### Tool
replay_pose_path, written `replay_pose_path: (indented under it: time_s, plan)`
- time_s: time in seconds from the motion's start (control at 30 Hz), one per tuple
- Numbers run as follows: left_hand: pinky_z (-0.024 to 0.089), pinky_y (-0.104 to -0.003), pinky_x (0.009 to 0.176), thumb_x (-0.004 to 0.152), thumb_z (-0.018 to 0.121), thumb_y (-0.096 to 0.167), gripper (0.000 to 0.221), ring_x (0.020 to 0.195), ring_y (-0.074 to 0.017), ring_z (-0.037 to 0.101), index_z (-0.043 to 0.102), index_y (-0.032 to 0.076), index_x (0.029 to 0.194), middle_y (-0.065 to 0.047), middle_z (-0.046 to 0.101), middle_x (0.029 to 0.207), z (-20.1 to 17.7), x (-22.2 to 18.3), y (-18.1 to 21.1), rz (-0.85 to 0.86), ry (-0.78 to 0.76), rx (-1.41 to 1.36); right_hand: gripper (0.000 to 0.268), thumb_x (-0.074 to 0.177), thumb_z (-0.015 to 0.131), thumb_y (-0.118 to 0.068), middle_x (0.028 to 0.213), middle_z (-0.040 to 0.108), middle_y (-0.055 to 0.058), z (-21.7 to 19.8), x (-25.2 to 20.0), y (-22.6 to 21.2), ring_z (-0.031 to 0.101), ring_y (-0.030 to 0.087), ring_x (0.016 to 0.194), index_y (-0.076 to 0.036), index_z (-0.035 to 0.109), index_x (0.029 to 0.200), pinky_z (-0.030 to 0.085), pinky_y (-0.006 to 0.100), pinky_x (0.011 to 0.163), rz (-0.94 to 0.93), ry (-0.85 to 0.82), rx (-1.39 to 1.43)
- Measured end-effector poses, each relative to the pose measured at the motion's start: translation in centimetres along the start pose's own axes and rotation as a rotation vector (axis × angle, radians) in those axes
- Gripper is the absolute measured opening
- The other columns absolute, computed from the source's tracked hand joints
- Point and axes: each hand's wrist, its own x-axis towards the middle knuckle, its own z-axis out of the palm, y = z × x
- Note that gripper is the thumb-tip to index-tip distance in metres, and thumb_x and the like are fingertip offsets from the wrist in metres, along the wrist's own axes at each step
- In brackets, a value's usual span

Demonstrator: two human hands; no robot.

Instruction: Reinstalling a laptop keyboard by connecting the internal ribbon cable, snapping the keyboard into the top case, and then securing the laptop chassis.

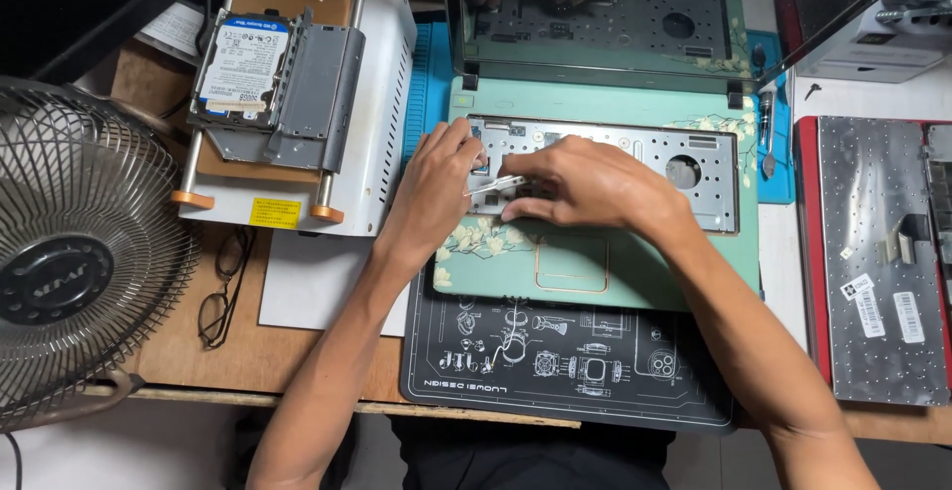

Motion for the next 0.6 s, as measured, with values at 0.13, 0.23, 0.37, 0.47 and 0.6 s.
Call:
replay_pose_path:
  time_s: [0.13, 0.23, 0.37, 0.47, 0.6]
  plan:
    - [0.041, -0.037, 0.076, 0.093, 0.058, -0.012, 0.016, 0.088, -0.0258, 0.053, 0.066, 0.002, 0.089, -0.002, 0.046, 0.089, 0.4, -0.1, -0.6, 0.011, 0.01, -0.027, 0.043, 0.088, 0.074, -0.049, 0.087, 0.081, 0.014, -0.9, -0.5, -1.8, 0.076, 0.029, 0.071, -0.021, 0.073, 0.121, 0.06, 0.037, 0.072, 0.003, -0.041, -0.066]
    - [0.044, -0.035, 0.078, 0.097, 0.056, -0.006, 0.017, 0.09, -0.025, 0.055, 0.066, 0.005, 0.089, -0.001, 0.048, 0.089, 1.3, -0.1, -1.5, -0.008, 0.015, -0.059, 0.05, 0.085, 0.072, -0.054, 0.09, 0.08, 0.018, -0.7, -0.6, -1.7, 0.078, 0.032, 0.074, -0.025, 0.071, 0.126, 0.061, 0.039, 0.072, -0.005, -0.043, -0.085]
    - [0.047, -0.035, 0.082, 0.098, 0.058, -0.002, 0.016, 0.088, -0.0251, 0.056, 0.066, 0.005, 0.086, -0.001, 0.046, 0.087, 1.0, 0.0, -1.5, 0.008, 0.013, -0.095, 0.06, 0.082, 0.072, -0.058, 0.081, 0.08, 0.016, -0.3, -0.3, -1.6, 0.078, 0.032, 0.073, -0.03, 0.066, 0.135, 0.062, 0.04, 0.075, 0.013, -0.024, -0.173]
    - [0.047, -0.035, 0.082, 0.098, 0.059, -0.001, 0.016, 0.087, -0.0241, 0.057, 0.065, 0.005, 0.085, -0.001, 0.045, 0.086, 0.7, -0.1, -1.3, 0.005, 0.012, -0.086, 0.065, 0.08, 0.069, -0.063, 0.079, 0.08, 0.017, -0.2, -0.2, -1.5, 0.079, 0.032, 0.072, -0.031, 0.065, 0.137, 0.063, 0.039, 0.075, 0.019, -0.01, -0.212]
    - [0.048, -0.035, 0.081, 0.099, 0.059, 0.001, 0.017, 0.086, -0.0239, 0.057, 0.065, 0.005, 0.083, -0.001, 0.044, 0.085, 0.4, 0.0, -1.0, 0.001, 0.017, -0.099, 0.07, 0.078, 0.067, -0.066, 0.076, 0.079, 0.018, -0.2, -0.3, -1.7, 0.079, 0.032, 0.072, -0.033, 0.063, 0.14, 0.063, 0.039, 0.075, 0.036, 0.002, -0.246]
